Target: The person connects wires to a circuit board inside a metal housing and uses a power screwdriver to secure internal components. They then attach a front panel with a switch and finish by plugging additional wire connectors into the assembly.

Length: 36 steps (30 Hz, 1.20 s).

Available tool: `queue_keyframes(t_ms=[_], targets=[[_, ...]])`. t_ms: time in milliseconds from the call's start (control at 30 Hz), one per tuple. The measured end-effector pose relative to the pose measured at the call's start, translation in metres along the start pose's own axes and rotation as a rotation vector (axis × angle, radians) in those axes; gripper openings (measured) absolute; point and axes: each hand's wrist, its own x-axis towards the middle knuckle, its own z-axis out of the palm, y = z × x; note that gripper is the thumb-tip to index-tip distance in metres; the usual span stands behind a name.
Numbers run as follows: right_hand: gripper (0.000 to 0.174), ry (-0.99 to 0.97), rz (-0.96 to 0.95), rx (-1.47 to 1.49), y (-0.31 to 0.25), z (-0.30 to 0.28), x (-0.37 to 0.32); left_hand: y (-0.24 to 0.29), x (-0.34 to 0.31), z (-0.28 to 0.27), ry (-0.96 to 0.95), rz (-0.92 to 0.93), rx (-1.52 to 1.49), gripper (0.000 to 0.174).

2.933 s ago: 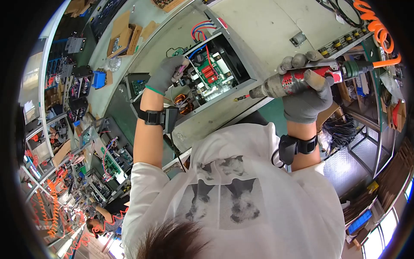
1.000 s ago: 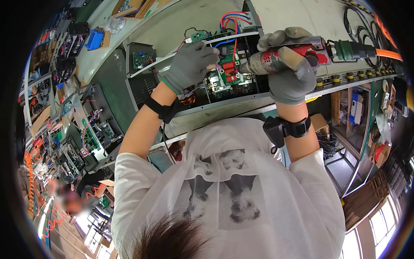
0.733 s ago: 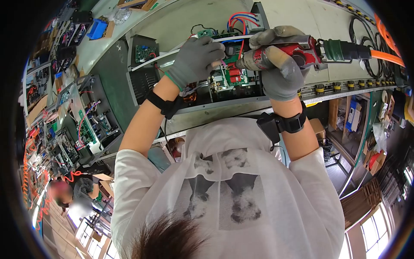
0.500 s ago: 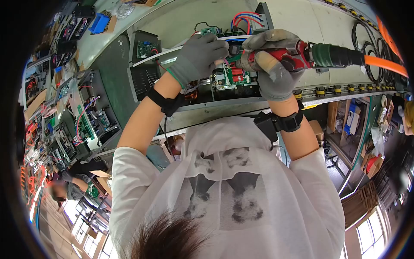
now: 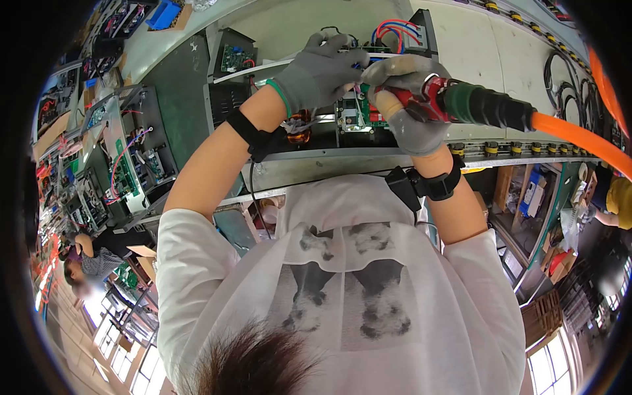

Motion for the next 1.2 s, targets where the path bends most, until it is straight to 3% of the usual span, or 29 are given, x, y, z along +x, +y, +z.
queue_keyframes(t_ms=[133,267,367,467,800,867,1200], targets=[[0.035,-0.046,-0.067,0.0,0.002,0.006,0.007,0.0,0.003,-0.008,-0.12,-0.033,0.03,0.015],[0.037,-0.061,0.005,0.058,0.004,0.005,0.007,-0.005,-0.016,0.004,-0.035,-0.107,-0.087,0.016],[0.038,-0.098,-0.054,0.103,0.003,0.01,0.01,-0.006,-0.025,0.016,0.094,-0.091,-0.157,0.016],[0.037,-0.037,0.019,-0.082,-0.001,0.017,0.006,-0.003,-0.022,0.016,0.059,-0.103,-0.128,0.016],[0.033,-0.025,0.068,-0.026,0.004,0.024,0.009,0.0,-0.021,0.013,0.012,-0.129,-0.089,0.02],[0.036,-0.092,0.093,0.26,0.008,0.023,0.013,-0.001,-0.021,0.011,-0.007,-0.135,-0.092,0.021],[0.034,-0.134,0.115,0.322,0.017,0.025,0.015,0.001,-0.022,0.0,-0.085,-0.143,-0.11,0.021]])
